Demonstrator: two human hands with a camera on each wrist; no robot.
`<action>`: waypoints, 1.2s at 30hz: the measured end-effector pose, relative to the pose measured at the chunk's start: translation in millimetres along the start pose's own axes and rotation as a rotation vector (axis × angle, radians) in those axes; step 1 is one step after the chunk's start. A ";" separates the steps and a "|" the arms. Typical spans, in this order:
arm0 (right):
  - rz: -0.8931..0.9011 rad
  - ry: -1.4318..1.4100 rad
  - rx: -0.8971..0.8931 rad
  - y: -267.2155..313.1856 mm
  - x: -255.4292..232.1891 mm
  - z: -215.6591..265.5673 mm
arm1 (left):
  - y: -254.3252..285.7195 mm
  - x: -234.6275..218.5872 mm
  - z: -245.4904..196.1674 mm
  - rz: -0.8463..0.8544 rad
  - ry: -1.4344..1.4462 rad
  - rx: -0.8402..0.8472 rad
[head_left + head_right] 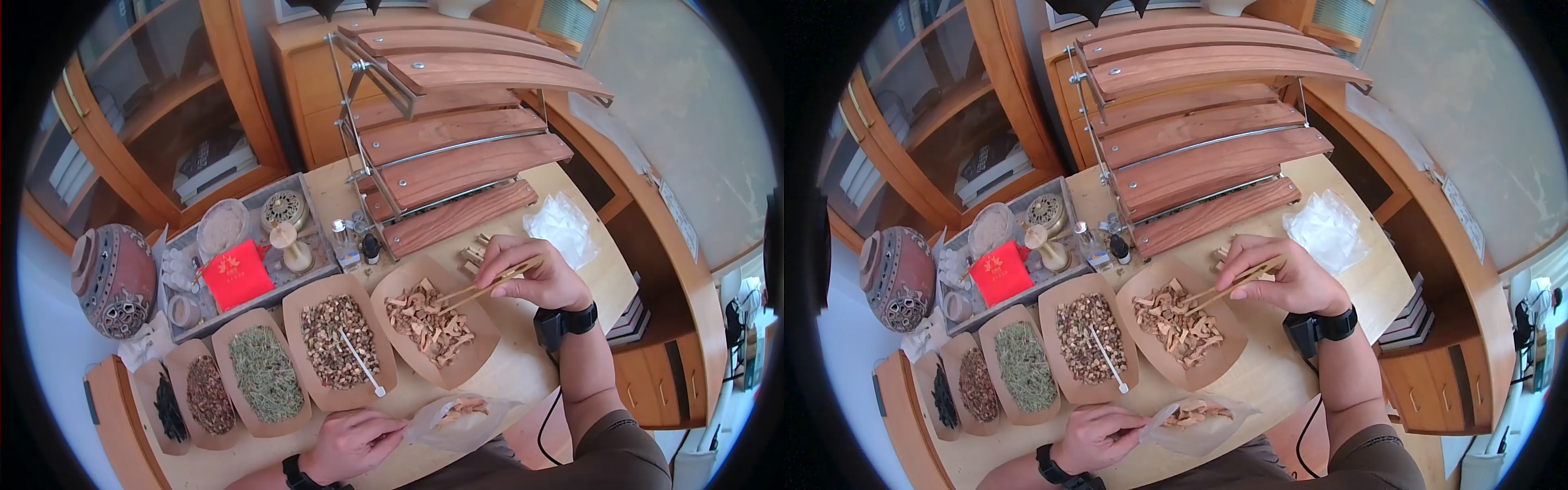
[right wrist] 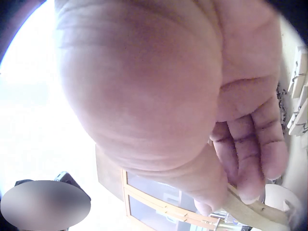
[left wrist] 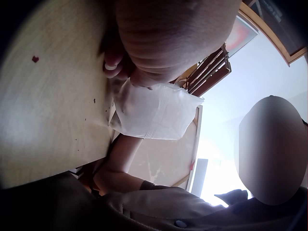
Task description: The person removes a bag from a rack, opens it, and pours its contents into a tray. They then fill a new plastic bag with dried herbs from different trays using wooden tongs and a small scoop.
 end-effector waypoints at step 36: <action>-0.102 -0.070 0.026 -0.2 -1.9 -8.7 | 0.6 0.5 1.5 0.008 -0.009 -0.005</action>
Point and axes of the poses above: each hand's wrist, its own y-axis away from the middle knuckle, its own x-axis out of the palm, z = x × y, the point moved 5 cm from there along -y, towards the middle knuckle, and after that the axes turned 1 degree about x, right-handed, at the moved point
